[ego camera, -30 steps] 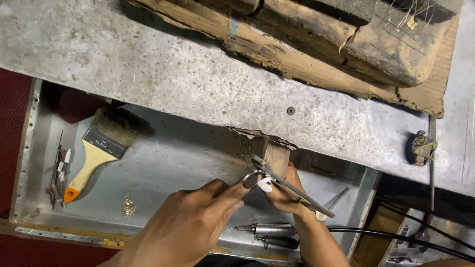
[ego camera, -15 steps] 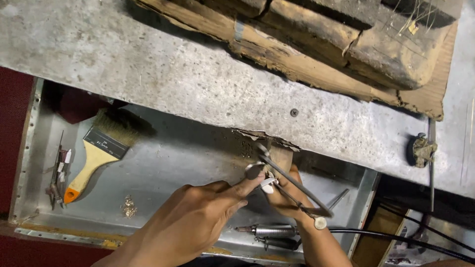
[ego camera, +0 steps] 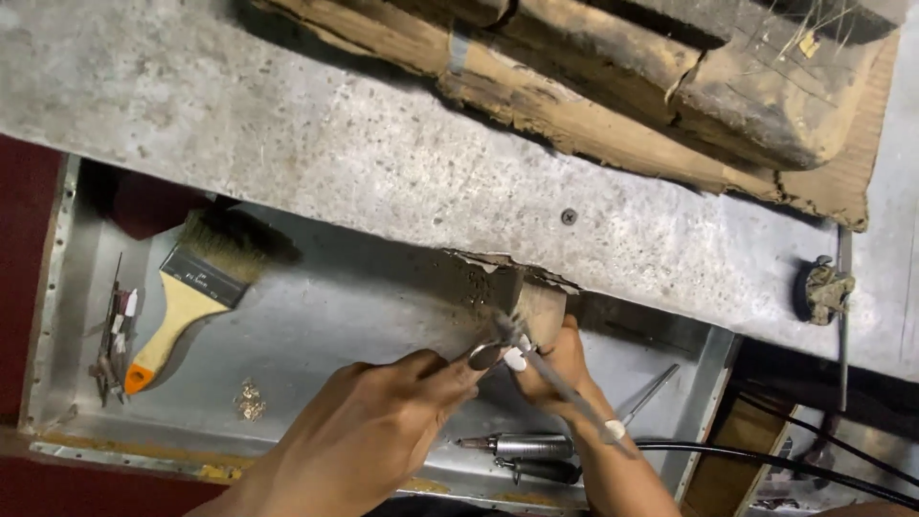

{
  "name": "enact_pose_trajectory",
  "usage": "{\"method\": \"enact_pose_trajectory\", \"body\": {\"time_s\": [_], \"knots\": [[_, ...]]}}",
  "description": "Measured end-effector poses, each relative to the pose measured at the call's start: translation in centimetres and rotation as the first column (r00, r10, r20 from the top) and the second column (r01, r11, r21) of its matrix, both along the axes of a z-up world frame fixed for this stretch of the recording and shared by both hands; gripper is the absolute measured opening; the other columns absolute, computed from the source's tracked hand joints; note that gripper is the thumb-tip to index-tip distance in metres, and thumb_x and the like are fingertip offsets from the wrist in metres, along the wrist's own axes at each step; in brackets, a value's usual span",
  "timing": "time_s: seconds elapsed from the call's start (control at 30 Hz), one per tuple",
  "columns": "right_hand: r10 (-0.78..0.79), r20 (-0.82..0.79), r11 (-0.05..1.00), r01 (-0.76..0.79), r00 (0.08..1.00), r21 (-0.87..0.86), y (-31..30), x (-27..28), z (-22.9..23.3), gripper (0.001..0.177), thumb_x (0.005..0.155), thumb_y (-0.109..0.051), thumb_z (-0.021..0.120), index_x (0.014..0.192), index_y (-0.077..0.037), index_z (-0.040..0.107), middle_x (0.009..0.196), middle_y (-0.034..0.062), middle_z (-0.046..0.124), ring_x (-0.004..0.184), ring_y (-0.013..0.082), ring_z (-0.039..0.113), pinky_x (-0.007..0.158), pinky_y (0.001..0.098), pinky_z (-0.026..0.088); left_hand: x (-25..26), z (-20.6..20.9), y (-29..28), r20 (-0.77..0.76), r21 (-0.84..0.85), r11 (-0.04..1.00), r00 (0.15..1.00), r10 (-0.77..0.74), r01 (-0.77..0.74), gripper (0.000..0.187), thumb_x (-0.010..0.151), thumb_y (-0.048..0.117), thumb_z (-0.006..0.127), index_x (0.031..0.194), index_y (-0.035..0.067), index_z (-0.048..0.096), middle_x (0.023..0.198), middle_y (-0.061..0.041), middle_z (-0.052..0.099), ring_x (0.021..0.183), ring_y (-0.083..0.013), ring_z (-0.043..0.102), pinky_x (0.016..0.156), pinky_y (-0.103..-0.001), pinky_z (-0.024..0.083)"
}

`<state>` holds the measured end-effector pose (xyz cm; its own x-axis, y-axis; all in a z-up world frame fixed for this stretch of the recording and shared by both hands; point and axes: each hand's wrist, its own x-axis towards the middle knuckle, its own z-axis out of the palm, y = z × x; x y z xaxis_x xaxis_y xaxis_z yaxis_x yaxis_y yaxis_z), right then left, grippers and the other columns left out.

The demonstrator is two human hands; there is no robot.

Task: Using a jeweler's saw to cut a small metal component on a workbench.

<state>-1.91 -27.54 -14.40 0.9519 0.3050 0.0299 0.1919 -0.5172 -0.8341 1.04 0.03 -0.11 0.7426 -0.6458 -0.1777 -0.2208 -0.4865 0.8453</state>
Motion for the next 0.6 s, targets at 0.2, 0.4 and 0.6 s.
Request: {"method": "enact_pose_trajectory", "body": {"time_s": [0.2,0.4,0.6], "knots": [[-0.044,-0.106,0.999,0.044,0.993,-0.002,-0.5,-1.6,0.8,0.050,0.101,-0.040,0.051,0.060,-0.017,0.032,0.054,-0.0043,0.021,0.047,0.0077,0.021,0.046,0.0308,0.018,0.0,-1.2,0.6,-0.080,-0.087,0.996,0.997,-0.017,0.010,0.054,0.096,0.008,0.062,0.150,0.014,0.057,0.081,-0.014,0.072,0.041,-0.0295,0.063,0.037,-0.047,0.048],[0.030,0.202,0.992,-0.004,0.979,-0.127,-1.2,-1.1,-3.0,0.037,0.085,-0.022,0.067,0.054,-0.019,0.047,0.049,-0.0048,0.046,0.041,0.0172,0.051,0.045,0.0341,0.036,0.3,-0.5,0.1,-0.042,-0.032,0.999,0.999,-0.016,0.015,0.067,0.088,0.004,0.065,0.151,0.021,0.055,0.125,-0.009,0.075,0.090,-0.0275,0.080,0.072,-0.045,0.065],[-0.088,-0.042,0.990,0.083,0.995,-0.115,0.0,-2.5,0.8,0.058,0.102,-0.052,0.041,0.062,-0.011,0.048,0.051,-0.0005,0.032,0.042,0.0126,0.031,0.044,0.0332,0.024,0.1,-1.0,0.5,-0.129,-0.046,0.999,0.991,-0.023,0.017,0.063,0.099,0.016,0.060,0.159,0.025,0.043,0.087,-0.011,0.075,0.052,-0.0325,0.069,0.045,-0.047,0.053]]}}
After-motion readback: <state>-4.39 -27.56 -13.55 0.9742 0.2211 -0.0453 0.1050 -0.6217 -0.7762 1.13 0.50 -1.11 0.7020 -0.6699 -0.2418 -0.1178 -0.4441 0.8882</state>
